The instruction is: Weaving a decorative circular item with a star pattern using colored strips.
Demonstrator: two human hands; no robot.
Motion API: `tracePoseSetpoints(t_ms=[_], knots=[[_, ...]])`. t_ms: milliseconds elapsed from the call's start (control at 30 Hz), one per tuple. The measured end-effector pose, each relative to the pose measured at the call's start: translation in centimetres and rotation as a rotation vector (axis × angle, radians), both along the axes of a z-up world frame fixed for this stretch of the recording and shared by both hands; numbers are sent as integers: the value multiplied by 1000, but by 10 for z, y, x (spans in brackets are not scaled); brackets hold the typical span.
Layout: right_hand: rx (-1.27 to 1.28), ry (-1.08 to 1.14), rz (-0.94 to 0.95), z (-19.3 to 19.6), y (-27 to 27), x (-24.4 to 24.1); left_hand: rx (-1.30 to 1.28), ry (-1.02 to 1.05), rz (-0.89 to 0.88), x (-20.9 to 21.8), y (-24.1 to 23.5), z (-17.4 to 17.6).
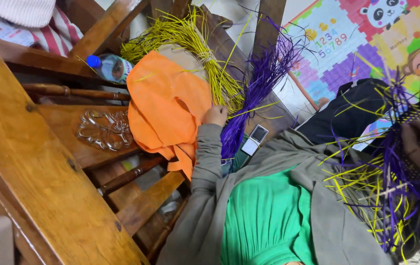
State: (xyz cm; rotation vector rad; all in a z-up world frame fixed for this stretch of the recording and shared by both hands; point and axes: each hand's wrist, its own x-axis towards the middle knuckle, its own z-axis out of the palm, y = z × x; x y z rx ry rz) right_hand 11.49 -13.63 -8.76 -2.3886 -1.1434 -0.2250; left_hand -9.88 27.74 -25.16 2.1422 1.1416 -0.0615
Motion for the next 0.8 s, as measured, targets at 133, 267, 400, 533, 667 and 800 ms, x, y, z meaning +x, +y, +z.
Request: tracePoseSetpoints(t_ms=[133,267,400,533,667,800], knots=[[-169,-171,73,47,50,-10,-6,61,54,6,-16,11],[-617,-464,129,87,100,-20,94,-1,14,9,-18,-5],[-614,-487,308,95,137,-14,130,11,-34,7,-19,-5],[-581,-508,336,93,161,-6,157,10,-40,7,-21,-13],[-446,-499,396,92,168,-7,172,8,-51,9,-19,-15],[-281,-440,427,84,161,-8,141,17,-24,12,-17,-10]])
